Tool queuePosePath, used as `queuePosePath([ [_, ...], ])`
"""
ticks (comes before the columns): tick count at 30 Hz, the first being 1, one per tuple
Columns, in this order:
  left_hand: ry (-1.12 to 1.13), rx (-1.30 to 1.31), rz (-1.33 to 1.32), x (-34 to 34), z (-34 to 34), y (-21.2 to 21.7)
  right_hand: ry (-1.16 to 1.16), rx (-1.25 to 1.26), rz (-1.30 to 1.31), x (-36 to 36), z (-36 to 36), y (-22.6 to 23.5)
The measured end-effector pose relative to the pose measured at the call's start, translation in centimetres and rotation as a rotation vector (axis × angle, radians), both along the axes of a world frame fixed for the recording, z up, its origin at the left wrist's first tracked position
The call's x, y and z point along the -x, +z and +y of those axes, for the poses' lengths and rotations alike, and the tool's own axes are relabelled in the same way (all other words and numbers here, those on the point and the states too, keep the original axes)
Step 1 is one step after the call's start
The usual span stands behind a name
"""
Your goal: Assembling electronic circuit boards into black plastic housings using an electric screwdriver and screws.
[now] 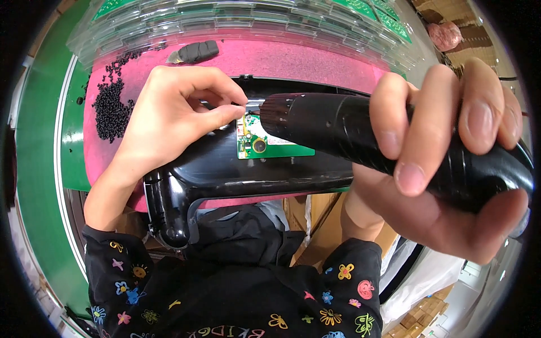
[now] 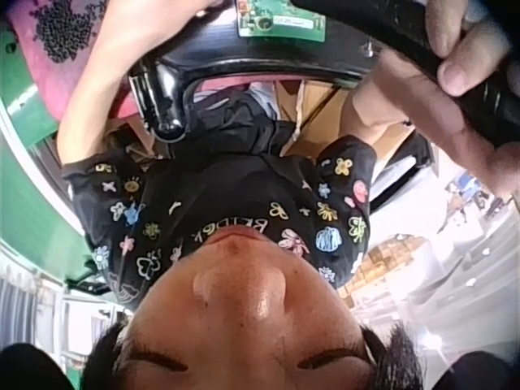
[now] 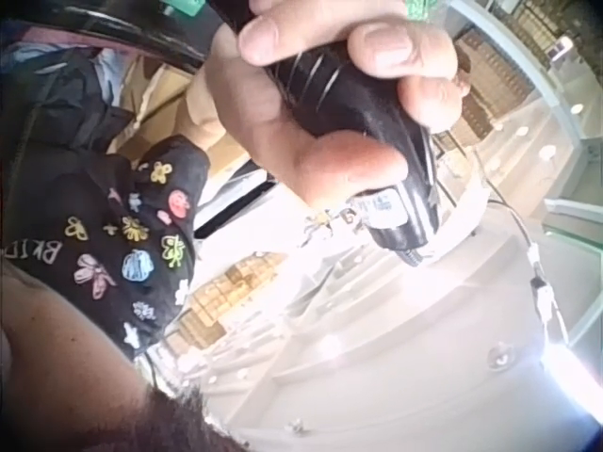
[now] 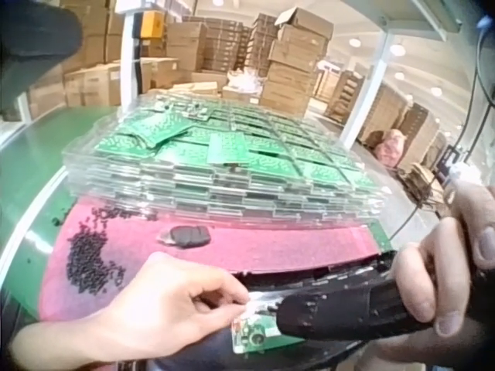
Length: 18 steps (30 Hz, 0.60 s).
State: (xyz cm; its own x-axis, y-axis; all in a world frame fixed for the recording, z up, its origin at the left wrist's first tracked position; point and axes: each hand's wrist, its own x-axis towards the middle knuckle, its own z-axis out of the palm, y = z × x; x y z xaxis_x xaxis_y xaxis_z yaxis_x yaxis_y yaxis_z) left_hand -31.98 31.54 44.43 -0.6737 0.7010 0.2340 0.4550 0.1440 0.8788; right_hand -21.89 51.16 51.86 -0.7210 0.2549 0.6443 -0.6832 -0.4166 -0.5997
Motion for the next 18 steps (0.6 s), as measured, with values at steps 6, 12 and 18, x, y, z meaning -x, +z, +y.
queuePosePath([
  [6,-0.049,-0.123,-0.330,0.0,0.3,0.1,-0.064,0.054,0.076,-0.5,-0.2,0.3],
  [12,-0.127,-0.137,-0.459,-0.1,0.4,0.3,-0.108,0.069,0.104,-0.9,-0.1,0.5],
  [18,-0.192,-0.130,-0.369,-0.1,0.4,0.2,-0.147,0.087,0.127,-1.1,0.0,0.5],
])
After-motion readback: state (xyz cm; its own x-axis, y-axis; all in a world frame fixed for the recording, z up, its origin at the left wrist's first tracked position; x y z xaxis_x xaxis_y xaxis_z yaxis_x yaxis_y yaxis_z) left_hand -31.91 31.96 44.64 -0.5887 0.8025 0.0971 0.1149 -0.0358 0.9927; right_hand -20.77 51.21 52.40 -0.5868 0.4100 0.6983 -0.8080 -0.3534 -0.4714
